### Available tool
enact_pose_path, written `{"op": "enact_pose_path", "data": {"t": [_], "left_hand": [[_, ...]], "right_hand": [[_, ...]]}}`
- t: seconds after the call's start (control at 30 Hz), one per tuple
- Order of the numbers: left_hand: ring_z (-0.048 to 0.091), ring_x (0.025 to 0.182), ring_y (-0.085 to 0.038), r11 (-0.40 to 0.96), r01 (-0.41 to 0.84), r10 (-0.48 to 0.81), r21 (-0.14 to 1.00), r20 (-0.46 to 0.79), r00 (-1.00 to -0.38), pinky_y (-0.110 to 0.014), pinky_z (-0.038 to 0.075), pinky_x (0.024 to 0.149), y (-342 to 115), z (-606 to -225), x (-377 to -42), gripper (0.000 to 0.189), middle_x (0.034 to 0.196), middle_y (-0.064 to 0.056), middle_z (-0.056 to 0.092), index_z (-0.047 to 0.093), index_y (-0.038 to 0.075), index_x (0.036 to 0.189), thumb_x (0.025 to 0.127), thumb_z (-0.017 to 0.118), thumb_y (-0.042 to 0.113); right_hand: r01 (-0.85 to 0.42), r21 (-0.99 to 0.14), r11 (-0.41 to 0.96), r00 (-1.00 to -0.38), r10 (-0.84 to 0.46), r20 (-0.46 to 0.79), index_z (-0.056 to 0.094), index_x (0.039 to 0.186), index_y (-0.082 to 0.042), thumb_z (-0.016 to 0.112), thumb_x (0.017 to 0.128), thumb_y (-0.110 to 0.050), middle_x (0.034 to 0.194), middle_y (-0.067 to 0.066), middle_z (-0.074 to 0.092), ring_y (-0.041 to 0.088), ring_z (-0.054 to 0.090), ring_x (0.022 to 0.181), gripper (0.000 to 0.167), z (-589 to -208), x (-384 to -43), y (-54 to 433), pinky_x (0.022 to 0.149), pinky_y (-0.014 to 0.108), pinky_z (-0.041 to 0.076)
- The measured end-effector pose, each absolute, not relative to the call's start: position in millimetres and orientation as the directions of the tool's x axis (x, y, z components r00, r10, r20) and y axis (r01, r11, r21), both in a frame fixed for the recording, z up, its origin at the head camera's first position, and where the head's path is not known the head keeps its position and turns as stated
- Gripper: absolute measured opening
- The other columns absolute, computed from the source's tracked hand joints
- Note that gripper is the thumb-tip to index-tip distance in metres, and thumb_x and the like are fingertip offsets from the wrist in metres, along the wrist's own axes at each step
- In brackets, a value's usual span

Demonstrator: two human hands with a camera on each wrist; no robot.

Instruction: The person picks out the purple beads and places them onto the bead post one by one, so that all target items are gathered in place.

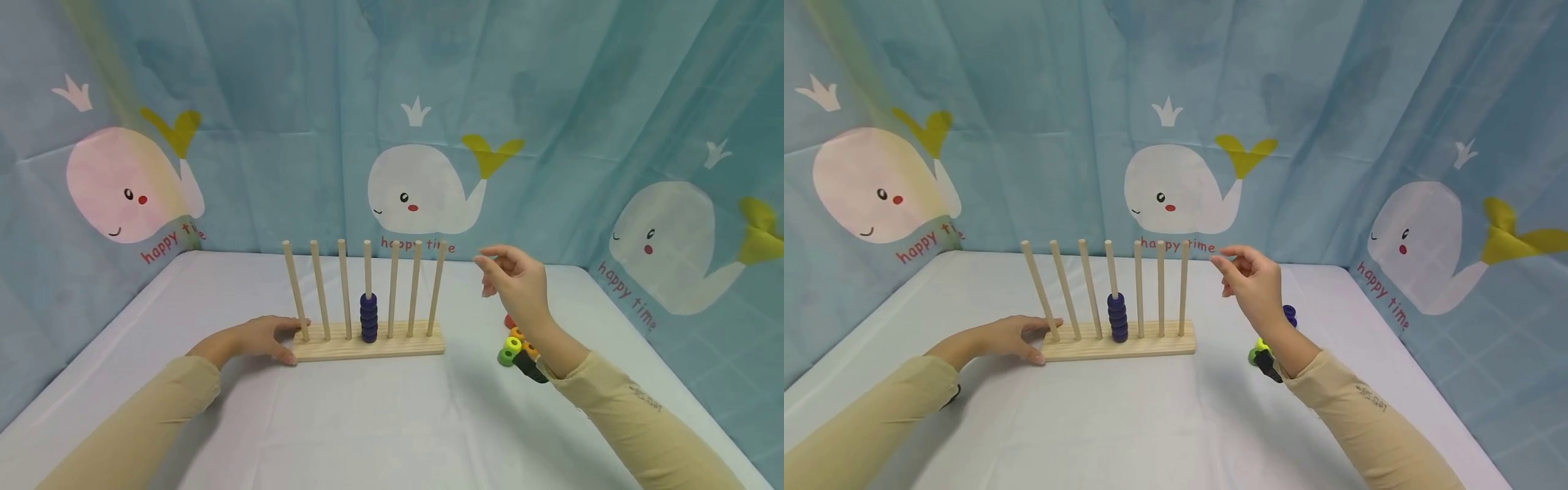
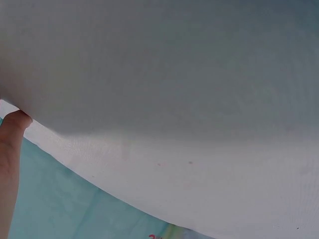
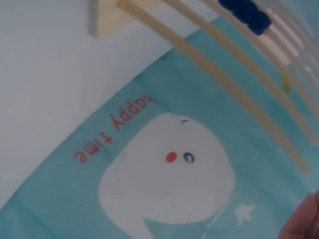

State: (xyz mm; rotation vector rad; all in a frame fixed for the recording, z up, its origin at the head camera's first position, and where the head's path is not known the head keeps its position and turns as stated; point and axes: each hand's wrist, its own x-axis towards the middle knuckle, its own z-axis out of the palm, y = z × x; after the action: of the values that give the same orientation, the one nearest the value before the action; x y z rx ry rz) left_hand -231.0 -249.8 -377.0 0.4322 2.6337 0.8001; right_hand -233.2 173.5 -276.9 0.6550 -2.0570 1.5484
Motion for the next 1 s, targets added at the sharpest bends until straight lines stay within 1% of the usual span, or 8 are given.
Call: {"op": "enact_pose_path", "data": {"t": [0.07,0.17,0.27,0.43,0.67,0.83,1.0], "left_hand": [[0.026,0.135,-0.053,0.794,0.183,0.383,0.579,-0.243,-0.891,-0.068,0.022,0.104,-250,-377,-231,0.083,0.146,-0.029,0.039,0.047,0.002,0.142,0.075,0.084,0.033],[0.027,0.135,-0.053,0.797,0.187,0.385,0.575,-0.243,-0.891,-0.068,0.023,0.104,-250,-377,-231,0.083,0.145,-0.029,0.039,0.047,0.001,0.142,0.075,0.084,0.033],[0.027,0.135,-0.053,0.794,0.184,0.384,0.580,-0.244,-0.891,-0.068,0.022,0.104,-249,-377,-232,0.083,0.145,-0.029,0.040,0.048,0.001,0.142,0.075,0.084,0.034],[0.027,0.135,-0.053,0.798,0.181,0.379,0.575,-0.245,-0.893,-0.068,0.022,0.105,-250,-378,-234,0.084,0.146,-0.028,0.040,0.048,0.003,0.142,0.074,0.084,0.036],[0.028,0.135,-0.052,0.798,0.189,0.386,0.572,-0.244,-0.890,-0.068,0.021,0.104,-250,-378,-233,0.083,0.145,-0.028,0.040,0.048,0.003,0.143,0.075,0.084,0.035],[0.028,0.135,-0.052,0.799,0.179,0.378,0.575,-0.248,-0.892,-0.068,0.021,0.104,-251,-378,-232,0.082,0.145,-0.027,0.041,0.048,0.004,0.143,0.075,0.084,0.035],[0.028,0.135,-0.053,0.798,0.179,0.376,0.576,-0.243,-0.894,-0.069,0.021,0.104,-251,-379,-231,0.082,0.145,-0.028,0.041,0.048,0.004,0.142,0.075,0.084,0.034]], "right_hand": [[-0.630,-0.733,0.258,-0.771,-0.092,0.630,0.067,0.100,0.008,0.065,0.092,-0.003,0.061,0.010,0.057,0.011,0.056,0.047,0.014,-279,-234,179,0.053,0.021,0.053],[-0.622,-0.729,0.287,-0.776,-0.097,0.623,0.067,0.101,0.007,0.065,0.093,-0.004,0.061,0.009,0.057,0.012,0.055,0.048,0.014,-281,-234,188,0.053,0.021,0.052],[-0.612,-0.719,0.329,-0.779,-0.096,0.620,0.066,0.103,0.006,0.064,0.093,-0.004,0.062,0.007,0.057,0.012,0.055,0.048,0.014,-284,-235,197,0.053,0.019,0.051],[-0.609,-0.699,0.376,-0.775,-0.091,0.626,0.066,0.105,0.006,0.064,0.093,-0.003,0.063,0.007,0.058,0.010,0.056,0.049,0.015,-289,-240,209,0.054,0.017,0.051],[-0.581,-0.673,0.458,-0.783,-0.088,0.616,0.066,0.107,0.005,0.062,0.095,-0.005,0.064,0.005,0.058,0.009,0.055,0.051,0.016,-296,-249,229,0.055,0.015,0.049],[-0.580,-0.660,0.478,-0.781,-0.095,0.617,0.065,0.107,0.005,0.061,0.095,-0.003,0.063,0.006,0.058,0.010,0.054,0.052,0.015,-302,-255,241,0.055,0.014,0.049],[-0.591,-0.639,0.491,-0.771,-0.113,0.627,0.063,0.107,0.010,0.058,0.095,0.003,0.062,0.004,0.058,0.009,0.053,0.051,0.015,-307,-263,253,0.056,0.012,0.048]]}}
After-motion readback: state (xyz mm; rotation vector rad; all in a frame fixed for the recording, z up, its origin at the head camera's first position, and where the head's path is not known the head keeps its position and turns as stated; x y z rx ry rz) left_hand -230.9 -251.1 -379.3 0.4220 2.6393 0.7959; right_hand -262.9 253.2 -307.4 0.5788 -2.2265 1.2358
